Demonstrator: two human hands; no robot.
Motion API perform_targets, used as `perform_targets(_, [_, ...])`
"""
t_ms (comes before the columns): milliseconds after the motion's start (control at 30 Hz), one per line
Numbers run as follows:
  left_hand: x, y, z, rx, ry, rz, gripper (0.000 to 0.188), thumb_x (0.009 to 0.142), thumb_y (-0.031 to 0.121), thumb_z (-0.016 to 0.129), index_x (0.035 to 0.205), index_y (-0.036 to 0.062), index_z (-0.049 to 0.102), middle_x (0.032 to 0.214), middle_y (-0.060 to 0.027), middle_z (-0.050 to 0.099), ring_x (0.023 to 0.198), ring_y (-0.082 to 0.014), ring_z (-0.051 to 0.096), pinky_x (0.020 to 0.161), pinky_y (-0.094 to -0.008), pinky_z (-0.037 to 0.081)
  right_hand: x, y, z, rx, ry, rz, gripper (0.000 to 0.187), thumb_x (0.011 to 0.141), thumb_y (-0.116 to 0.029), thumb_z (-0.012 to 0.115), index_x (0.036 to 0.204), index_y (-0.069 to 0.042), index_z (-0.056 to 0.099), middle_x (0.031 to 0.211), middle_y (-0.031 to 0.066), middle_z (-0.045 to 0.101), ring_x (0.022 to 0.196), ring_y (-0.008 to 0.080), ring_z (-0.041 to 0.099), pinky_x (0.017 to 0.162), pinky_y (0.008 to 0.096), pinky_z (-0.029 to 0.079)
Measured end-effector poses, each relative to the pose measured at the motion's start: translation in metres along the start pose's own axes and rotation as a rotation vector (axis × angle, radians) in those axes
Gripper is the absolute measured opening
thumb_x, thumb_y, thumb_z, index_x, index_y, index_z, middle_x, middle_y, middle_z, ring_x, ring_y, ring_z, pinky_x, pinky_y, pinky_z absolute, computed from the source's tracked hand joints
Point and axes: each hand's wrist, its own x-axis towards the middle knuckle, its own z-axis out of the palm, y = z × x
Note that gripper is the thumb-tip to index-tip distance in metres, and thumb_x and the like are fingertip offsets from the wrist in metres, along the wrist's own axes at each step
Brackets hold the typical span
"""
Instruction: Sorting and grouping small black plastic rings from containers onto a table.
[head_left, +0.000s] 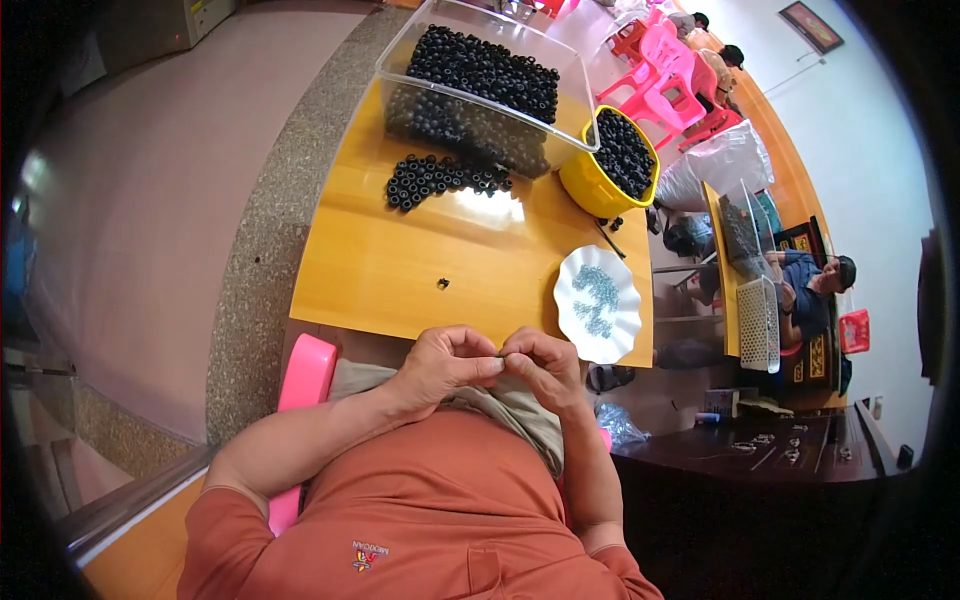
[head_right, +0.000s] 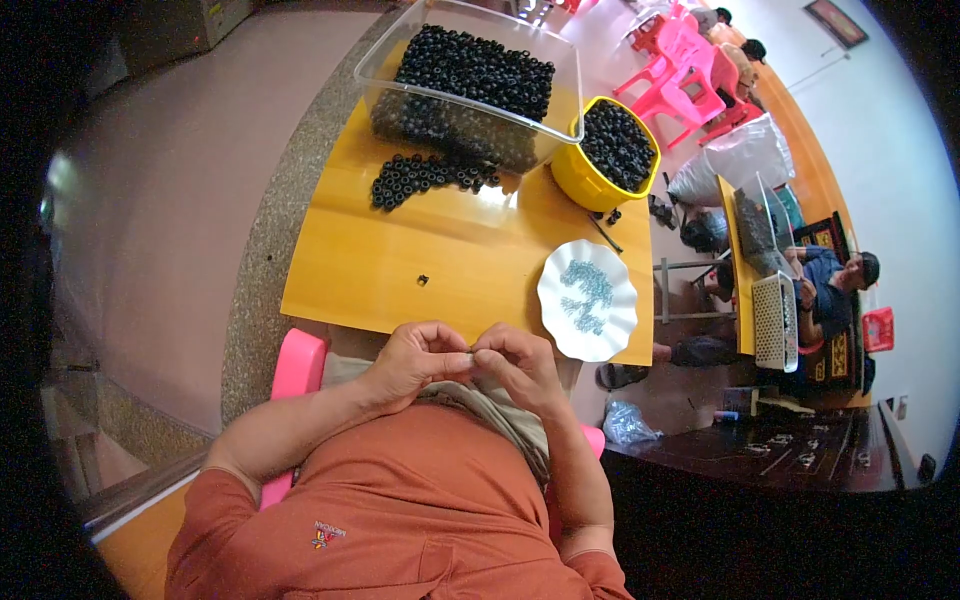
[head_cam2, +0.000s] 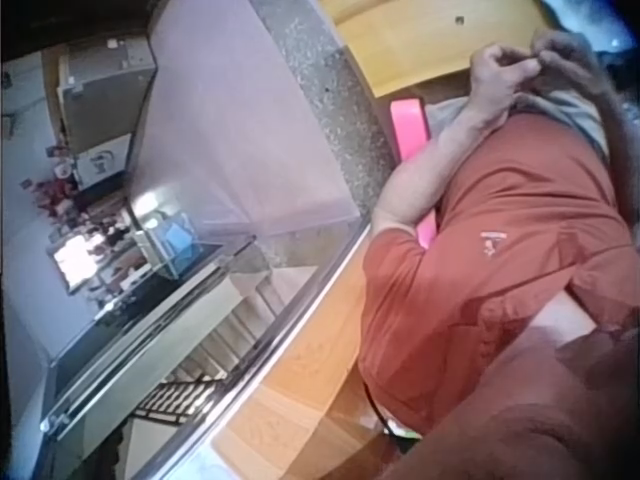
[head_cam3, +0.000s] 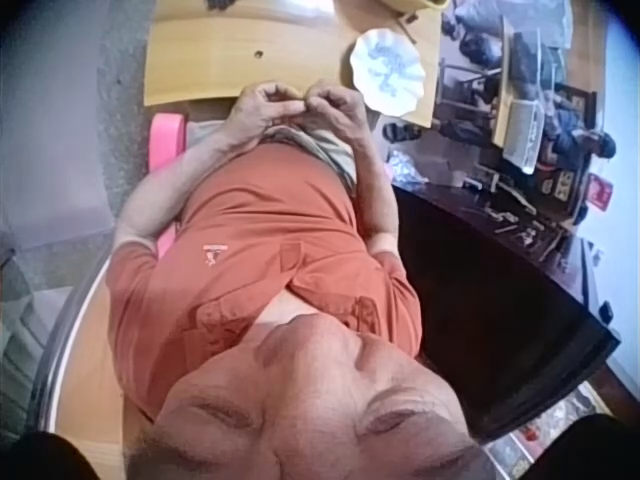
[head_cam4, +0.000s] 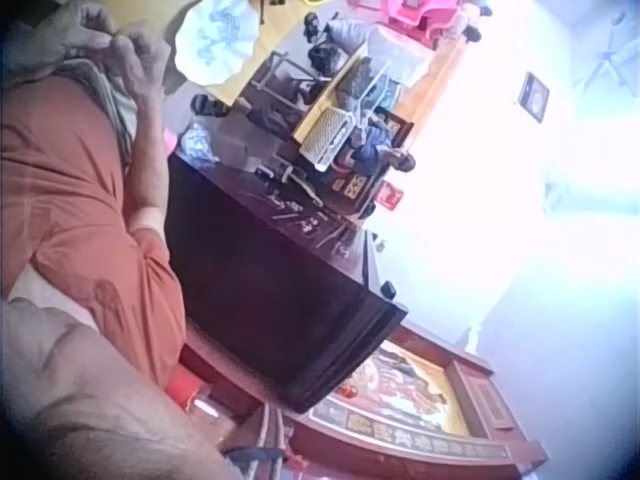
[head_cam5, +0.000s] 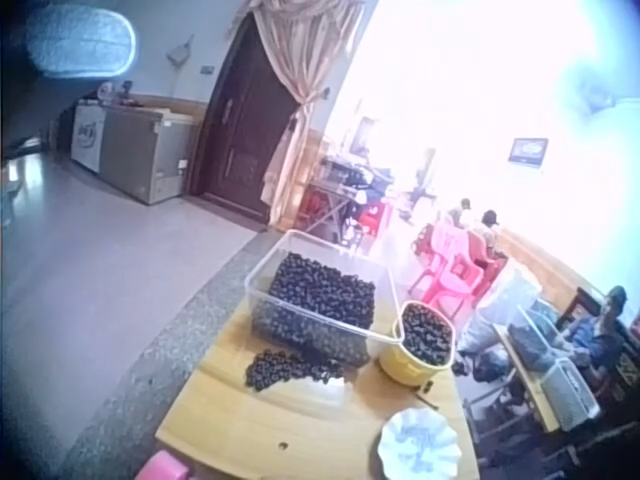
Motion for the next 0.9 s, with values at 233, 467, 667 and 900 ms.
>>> perform_targets(233, [-0.002, 0.003, 0.001, -0.031, -0.002, 0.005, 0.013, 0.087, 0.002, 0.069, 0.098, -0.0006, 0.064, 0.093, -0.0102, 0.069, 0.084, -0.0175, 0.068, 0.078, -0.0306, 0.057, -0.002, -0.004, 0.003, 0.077, 0.004, 0.012, 0.009, 0.091, -0.004, 0.064, 0.093, 0.003, 0.067, 0.087, 0.0068, 0.063, 0.078, 0.0123, 0.061, 0.070, 0.0247, 0.049])
perform_targets(467, [-0.001, -0.002, 0.001, 0.049, -0.013, 0.048, 0.012, 0.086, 0.001, 0.069, 0.097, -0.0003, 0.064, 0.092, -0.0096, 0.069, 0.084, -0.0177, 0.068, 0.078, -0.0302, 0.057, -0.002, -0.001, 0.001, 0.195, 0.001, 0.157, 0.010, 0.090, -0.006, 0.066, 0.093, 0.004, 0.069, 0.088, 0.0074, 0.065, 0.080, 0.0120, 0.061, 0.070, 0.0244, 0.050])
perform_targets(667, [-0.002, -0.002, 0.000, -0.016, -0.016, 0.039, 0.009, 0.087, 0.000, 0.068, 0.095, 0.0006, 0.064, 0.093, -0.0090, 0.068, 0.084, -0.0172, 0.067, 0.078, -0.0302, 0.057, -0.002, -0.001, 0.002, 0.086, -0.016, 0.069, 0.011, 0.088, -0.006, 0.068, 0.095, 0.003, 0.069, 0.087, 0.0097, 0.065, 0.078, 0.0159, 0.063, 0.068, 0.0261, 0.050])
perform_targets(900, [-0.004, 0.001, 0.001, -0.180, 0.026, 0.025, 0.008, 0.087, 0.001, 0.068, 0.094, 0.0013, 0.063, 0.092, -0.0083, 0.068, 0.083, -0.0175, 0.067, 0.078, -0.0313, 0.058, 0.003, -0.021, 0.016, -0.510, 0.049, -0.307, 0.017, 0.083, -0.005, 0.070, 0.098, 0.002, 0.068, 0.086, 0.0143, 0.064, 0.072, 0.0235, 0.065, 0.062, 0.0319, 0.051])
